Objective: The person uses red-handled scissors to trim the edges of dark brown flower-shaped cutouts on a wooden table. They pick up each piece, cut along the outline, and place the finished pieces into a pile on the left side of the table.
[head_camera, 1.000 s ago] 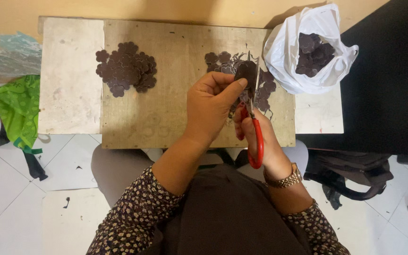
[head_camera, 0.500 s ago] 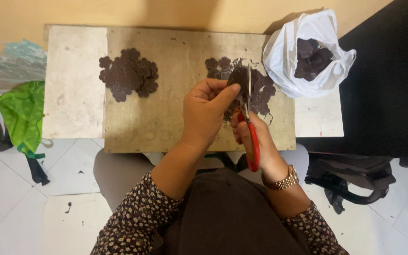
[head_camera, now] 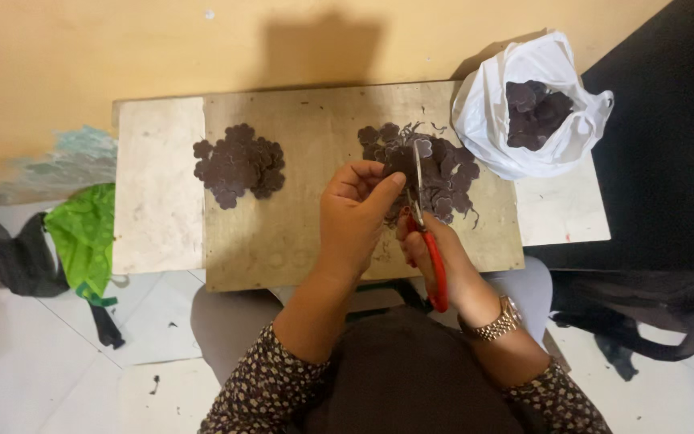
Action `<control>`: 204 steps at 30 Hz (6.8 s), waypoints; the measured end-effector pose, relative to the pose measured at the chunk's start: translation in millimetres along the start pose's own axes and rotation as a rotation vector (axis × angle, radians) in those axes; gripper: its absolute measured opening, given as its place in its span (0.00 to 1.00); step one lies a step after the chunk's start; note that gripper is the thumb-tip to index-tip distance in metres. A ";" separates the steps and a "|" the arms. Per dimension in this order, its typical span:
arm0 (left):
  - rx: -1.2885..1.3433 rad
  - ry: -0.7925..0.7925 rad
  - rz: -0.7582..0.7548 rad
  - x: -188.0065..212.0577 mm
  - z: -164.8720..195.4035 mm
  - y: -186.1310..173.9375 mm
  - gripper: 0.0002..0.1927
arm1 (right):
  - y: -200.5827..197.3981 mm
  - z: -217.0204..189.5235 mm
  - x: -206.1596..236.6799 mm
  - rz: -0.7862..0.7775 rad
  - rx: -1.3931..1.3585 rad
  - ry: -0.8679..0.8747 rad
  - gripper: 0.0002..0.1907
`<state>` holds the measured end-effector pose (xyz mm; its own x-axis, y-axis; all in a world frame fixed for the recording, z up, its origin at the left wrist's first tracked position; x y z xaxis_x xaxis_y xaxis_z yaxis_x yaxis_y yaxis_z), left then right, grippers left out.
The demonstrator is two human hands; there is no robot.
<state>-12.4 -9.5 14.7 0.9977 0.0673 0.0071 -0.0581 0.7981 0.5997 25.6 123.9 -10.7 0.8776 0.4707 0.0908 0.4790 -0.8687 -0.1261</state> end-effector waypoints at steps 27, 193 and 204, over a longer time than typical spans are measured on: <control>-0.057 0.031 -0.094 3.1 16.9 20.1 0.05 | -8.5 -30.9 10.9 0.032 0.088 -0.080 0.32; -0.135 -0.012 -0.142 -1.6 10.7 7.3 0.05 | 4.6 -0.5 4.7 0.039 -0.030 -0.023 0.29; -0.133 -0.026 -0.185 -5.4 5.9 2.1 0.06 | 3.3 18.3 4.4 0.042 -0.197 0.041 0.24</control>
<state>-17.7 -11.6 20.7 0.9922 -0.1018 -0.0714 0.1237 0.8676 0.4816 31.4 125.9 -28.8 0.8933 0.4302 0.1299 0.4254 -0.9027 0.0645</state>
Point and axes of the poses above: each hand's wrist, its own x-axis away from the middle knuckle, its own y-axis out of the palm, z = x × y, the point moved 10 cm from there along -x, towards the middle knuckle, and after that the axes turned 6 degrees about -z, right-handed, at the moved point
